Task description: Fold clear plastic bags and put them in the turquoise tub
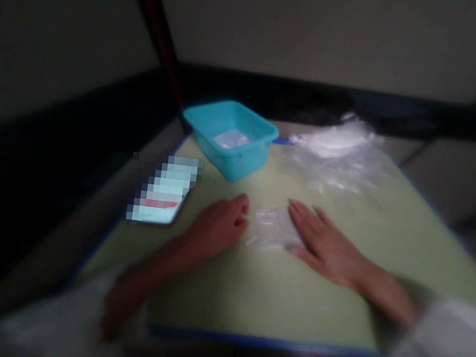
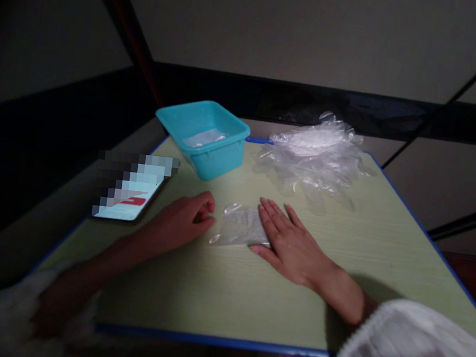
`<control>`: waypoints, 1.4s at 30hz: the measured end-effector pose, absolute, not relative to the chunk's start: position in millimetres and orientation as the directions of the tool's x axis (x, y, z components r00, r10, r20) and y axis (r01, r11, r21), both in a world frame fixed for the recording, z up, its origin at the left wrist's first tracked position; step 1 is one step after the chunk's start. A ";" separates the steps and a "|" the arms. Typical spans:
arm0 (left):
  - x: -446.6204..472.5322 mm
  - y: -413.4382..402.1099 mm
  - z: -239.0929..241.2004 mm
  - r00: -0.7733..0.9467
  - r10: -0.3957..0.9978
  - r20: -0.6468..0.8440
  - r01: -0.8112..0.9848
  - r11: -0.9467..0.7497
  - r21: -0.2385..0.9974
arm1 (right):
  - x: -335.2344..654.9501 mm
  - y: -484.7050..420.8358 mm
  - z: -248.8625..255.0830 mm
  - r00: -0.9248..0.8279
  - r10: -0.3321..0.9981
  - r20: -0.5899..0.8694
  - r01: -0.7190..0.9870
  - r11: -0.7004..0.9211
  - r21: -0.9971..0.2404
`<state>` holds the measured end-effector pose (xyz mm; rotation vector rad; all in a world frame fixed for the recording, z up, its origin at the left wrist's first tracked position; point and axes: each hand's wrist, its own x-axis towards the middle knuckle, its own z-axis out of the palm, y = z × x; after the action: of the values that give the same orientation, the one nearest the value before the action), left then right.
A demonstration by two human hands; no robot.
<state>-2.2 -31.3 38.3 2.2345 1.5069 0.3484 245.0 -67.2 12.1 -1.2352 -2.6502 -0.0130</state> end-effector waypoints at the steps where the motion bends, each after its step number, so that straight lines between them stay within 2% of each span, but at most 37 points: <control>1: 1.5 -33.7 38.5 0.377 0.925 0.052 0.822 -0.360 0.441 | 244.6 -67.1 12.2 -0.611 0.767 0.197 0.771 0.633 -0.072; 3: 12.1 -39.9 36.5 0.426 0.873 0.238 0.776 -0.488 0.401 | 243.5 -66.7 11.8 -0.585 0.788 0.192 0.796 0.603 -0.053; 6: 32.8 -49.3 28.9 0.580 0.740 0.342 0.665 -0.672 0.326 | 242.0 -65.8 9.2 -0.549 0.809 0.211 0.821 0.569 -0.049; 10: 55.9 -54.8 18.4 0.638 0.725 0.259 0.692 -0.688 0.218 | 240.5 -64.9 3.4 -0.526 0.821 0.223 0.836 0.547 -0.039; 14: 61.2 -53.9 9.5 0.651 0.734 0.192 0.711 -0.679 0.185 | 239.1 -65.2 0.7 -0.521 0.829 0.203 0.845 0.535 -0.016; 22: 46.1 -51.4 -2.0 0.693 0.686 0.221 0.679 -0.724 0.119 | 241.0 -65.0 -1.4 -0.494 0.851 0.179 0.864 0.503 -0.006; 31: 24.7 -49.7 -3.7 0.667 0.719 0.197 0.717 -0.691 0.095 | 242.3 -65.3 0.0 -0.466 0.872 0.149 0.880 0.474 -0.022; 35: 8.0 -44.9 -5.1 0.600 0.785 0.153 0.770 -0.619 0.153 | 246.7 -62.7 -2.1 -0.459 0.872 0.168 0.867 0.481 -0.129; 40: -1.1 -39.3 2.6 0.609 0.769 0.194 0.712 -0.638 0.294 | 261.2 -43.1 3.4 -0.383 0.886 0.260 0.728 0.463 -0.506; 42: 1.0 -40.8 9.1 0.643 0.734 0.219 0.670 -0.677 0.305 | 266.0 -35.8 8.6 -0.325 0.898 0.296 0.675 0.439 -0.592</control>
<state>1.0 -40.8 9.1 2.6661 1.1528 0.4859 266.0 -35.8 8.6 -1.3158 -2.1017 0.4888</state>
